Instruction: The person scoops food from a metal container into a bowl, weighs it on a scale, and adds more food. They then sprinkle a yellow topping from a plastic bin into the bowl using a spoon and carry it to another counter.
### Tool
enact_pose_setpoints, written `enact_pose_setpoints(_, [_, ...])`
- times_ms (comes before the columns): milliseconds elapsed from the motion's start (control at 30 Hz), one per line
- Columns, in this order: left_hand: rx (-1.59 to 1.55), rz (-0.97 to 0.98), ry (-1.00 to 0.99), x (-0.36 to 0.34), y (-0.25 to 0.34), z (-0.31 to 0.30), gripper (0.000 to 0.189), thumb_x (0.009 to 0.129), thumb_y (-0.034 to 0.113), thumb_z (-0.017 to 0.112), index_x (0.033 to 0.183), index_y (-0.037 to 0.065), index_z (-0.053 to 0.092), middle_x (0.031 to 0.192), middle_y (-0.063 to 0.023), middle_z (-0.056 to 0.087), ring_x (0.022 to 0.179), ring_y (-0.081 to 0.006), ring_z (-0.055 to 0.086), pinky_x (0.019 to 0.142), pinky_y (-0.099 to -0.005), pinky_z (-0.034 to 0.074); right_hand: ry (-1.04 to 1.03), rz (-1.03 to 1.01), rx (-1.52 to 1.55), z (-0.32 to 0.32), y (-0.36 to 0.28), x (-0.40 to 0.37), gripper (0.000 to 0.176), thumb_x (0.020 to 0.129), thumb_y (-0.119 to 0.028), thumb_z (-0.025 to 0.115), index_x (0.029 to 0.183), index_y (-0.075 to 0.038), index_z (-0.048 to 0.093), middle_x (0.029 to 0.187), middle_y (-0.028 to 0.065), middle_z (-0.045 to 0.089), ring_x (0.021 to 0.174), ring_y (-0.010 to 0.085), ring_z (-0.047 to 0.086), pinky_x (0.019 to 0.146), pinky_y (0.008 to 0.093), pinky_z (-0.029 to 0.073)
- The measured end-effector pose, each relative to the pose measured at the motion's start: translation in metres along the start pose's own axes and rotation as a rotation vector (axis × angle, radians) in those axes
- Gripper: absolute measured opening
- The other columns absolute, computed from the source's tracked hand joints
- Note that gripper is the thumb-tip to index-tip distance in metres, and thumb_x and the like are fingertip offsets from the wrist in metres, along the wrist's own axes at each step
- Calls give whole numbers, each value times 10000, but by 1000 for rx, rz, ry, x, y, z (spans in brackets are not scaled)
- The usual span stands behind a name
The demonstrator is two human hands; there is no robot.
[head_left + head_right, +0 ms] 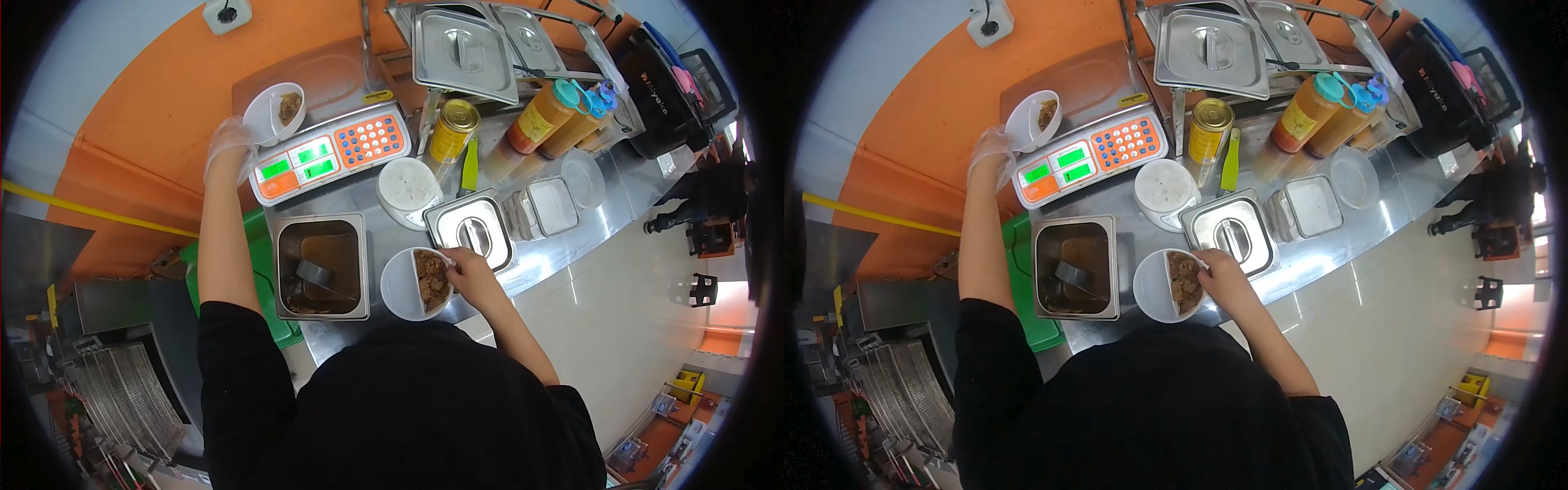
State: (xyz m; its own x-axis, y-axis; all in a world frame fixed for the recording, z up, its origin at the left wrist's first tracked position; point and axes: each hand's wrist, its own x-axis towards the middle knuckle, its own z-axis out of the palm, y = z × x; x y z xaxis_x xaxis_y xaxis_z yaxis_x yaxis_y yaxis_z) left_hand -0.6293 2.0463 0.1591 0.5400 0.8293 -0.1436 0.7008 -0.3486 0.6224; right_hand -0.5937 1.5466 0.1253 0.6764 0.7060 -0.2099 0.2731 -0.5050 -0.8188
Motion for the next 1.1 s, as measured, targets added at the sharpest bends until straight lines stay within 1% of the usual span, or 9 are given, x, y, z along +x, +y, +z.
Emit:
enact_pose_setpoints(67, [-88,7,45,-23,8,-6,453,808,144,484,1242,31,548,1223,-183,575,1135,-269,559,958,-338,416,18,-19,9,-2,6,-5,347,761,-15,554,1103,-1,611,966,182,615,813,308,606,747,361,481])
enact_pose_setpoints(267, [195,122,-27,-108,55,-15,413,860,157,494,1245,14,533,1254,-191,550,1174,-296,527,983,-347,395,13,44,30,-37,6,-28,363,769,-10,540,1126,-16,607,963,165,616,772,260,604,715,328,483])
enact_pose_setpoints(433, [310,331,-108,-185,103,8,362,818,138,527,1162,55,602,1203,-177,581,1133,-310,545,971,-366,406,76,-18,17,-71,34,-51,344,789,15,570,1129,-8,612,897,107,615,623,125,550,565,267,464])
enact_pose_setpoints(533, [337,335,-204,-199,114,45,367,786,129,546,1140,70,624,1186,-171,595,1125,-301,554,969,-364,411,69,47,105,-92,52,-65,372,768,-12,558,1136,-25,613,934,149,616,680,196,562,637,296,470])
enact_pose_setpoints(667, [430,241,-282,-188,122,93,385,786,156,547,1153,69,621,1192,-173,589,1148,-293,540,974,-358,410,40,62,139,-111,67,-75,353,764,-5,559,1113,-6,612,899,144,607,672,195,557,628,301,465])
enact_pose_setpoints(867, [614,245,-178,-149,95,153,290,856,179,491,1076,65,643,1183,-185,586,1113,-317,562,940,-398,452,-52,-30,138,-112,76,-71,346,766,-13,570,1109,-10,612,914,153,612,700,225,585,648,314,481])
enact_pose_setpoints(967, [560,310,-11,-144,78,168,270,854,201,516,1017,30,647,1087,-187,625,1046,-317,595,902,-406,473,-100,-107,156,-98,74,-60,352,764,-20,558,1111,-26,617,934,169,609,722,267,603,664,343,490])
enact_pose_setpoints(1067, [545,481,203,-196,129,140,256,854,221,521,959,28,653,974,-158,650,959,-310,623,846,-400,496,-165,-153,152,-74,63,-39,347,760,-27,548,1098,-31,626,953,181,603,801,306,608,734,358,489])
enact_pose_setpoints(1100, [687,605,134,-196,134,144,265,846,246,529,926,30,660,968,-160,649,959,-308,620,851,-406,487,-185,-193,121,-64,59,-30,344,758,-29,547,1092,-32,629,958,184,602,828,313,608,758,361,487])
